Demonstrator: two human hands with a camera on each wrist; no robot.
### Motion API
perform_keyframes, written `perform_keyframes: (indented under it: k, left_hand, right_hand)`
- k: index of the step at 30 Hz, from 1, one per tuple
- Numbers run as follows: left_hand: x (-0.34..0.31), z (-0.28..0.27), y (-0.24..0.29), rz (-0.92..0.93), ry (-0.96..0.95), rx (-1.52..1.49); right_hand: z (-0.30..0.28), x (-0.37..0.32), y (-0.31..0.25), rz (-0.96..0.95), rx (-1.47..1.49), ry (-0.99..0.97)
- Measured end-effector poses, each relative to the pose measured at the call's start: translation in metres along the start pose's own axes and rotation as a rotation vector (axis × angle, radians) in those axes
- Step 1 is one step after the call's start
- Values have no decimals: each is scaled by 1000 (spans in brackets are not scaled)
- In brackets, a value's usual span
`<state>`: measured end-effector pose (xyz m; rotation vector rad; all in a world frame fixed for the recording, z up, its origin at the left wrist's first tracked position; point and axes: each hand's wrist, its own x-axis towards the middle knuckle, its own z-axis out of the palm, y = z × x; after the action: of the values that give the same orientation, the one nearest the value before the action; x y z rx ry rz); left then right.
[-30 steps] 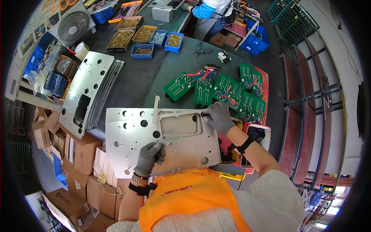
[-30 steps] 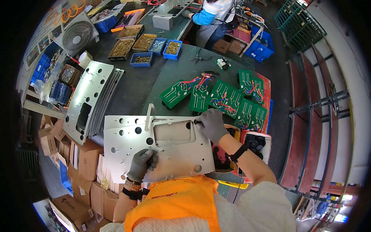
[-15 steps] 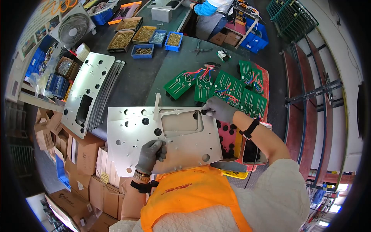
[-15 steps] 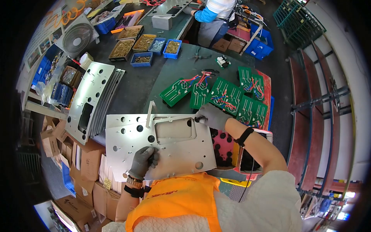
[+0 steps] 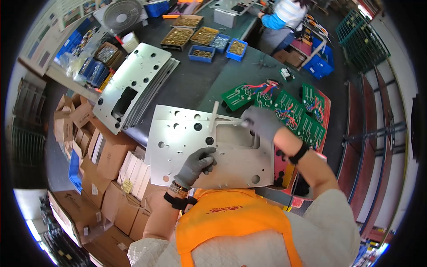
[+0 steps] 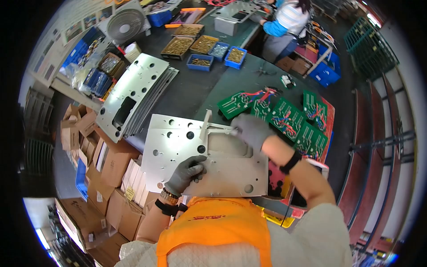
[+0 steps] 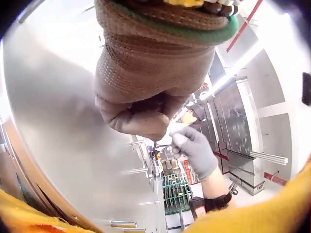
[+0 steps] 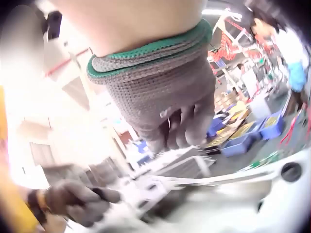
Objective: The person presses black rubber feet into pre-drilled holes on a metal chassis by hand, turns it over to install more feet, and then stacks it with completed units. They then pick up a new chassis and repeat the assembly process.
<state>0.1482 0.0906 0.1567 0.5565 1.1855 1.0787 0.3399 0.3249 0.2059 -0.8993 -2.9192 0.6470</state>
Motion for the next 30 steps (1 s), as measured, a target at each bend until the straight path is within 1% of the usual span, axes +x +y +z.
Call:
perform_keyframes:
  k: [1,2,3,4,5,7,9,11,13,14,15,16,17,18,19,20,21,22,23,24,25,27,28,30]
  left_hand:
    - [-3,1,1,9,19,-15]
    - [-8,4,4,68,34,15]
    - [-13,7,8,123,47,51]
    - [-18,9,19,120,34,42]
    - [-21,6,16,122,49,35]
    - [-26,-1,11,139,211,85]
    - [-36,-12,15,145,231,83]
    - [-48,-27,23,143,239,87]
    - [-60,-46,26,178,424,38]
    - [-64,-60,23,229,469,18]
    - [-69,-70,24,246,552,-8]
    - [-71,-84,20,248,625,31]
    - [-72,-99,15,250,696,70]
    - [-74,-109,13,250,698,61]
    - [-74,-118,12,230,754,88]
    - [-73,-126,11,209,809,115]
    - [-71,-132,9,209,810,104]
    - [-68,-139,7,171,786,196]
    - [-64,-144,5,134,762,288]
    - [-58,-146,3,143,784,313]
    - [-54,-150,0,142,783,306]
    - [-45,-154,-1,180,802,521]
    - [-43,-155,3,179,800,515]
    - [-43,-155,10,32,776,548]
  right_hand:
    - [17,-1,-15,-154,121,57]
    - [23,-3,-41,-221,396,-15]
    - [29,-5,-67,-149,570,-155]
    - [42,0,-80,-313,520,-93]
    - [53,6,-91,-325,521,-105]
    - [68,16,-109,-356,503,-215]
    - [72,30,-121,-388,510,-226]
    - [76,48,-129,-335,511,-49]
    - [76,75,-133,-137,432,21]
    - [86,89,-127,-207,326,113]
    - [93,98,-122,-277,220,206]
    - [93,103,-124,-284,218,198]
    - [94,107,-126,-193,184,44]
    - [94,111,-128,-99,147,-107]
    - [94,114,-129,-101,139,-112]
    - [95,116,-131,-62,130,-84]
    - [95,116,-134,-23,120,-56]
    - [93,116,-137,-24,113,-62]
    - [91,114,-139,-131,82,-18]
    - [89,114,-141,-237,53,26]
    - [93,114,-141,-238,48,20]
    - [100,117,-138,-245,23,13]
    - [101,118,-138,-244,19,8]
    - [102,121,-140,-200,39,8]
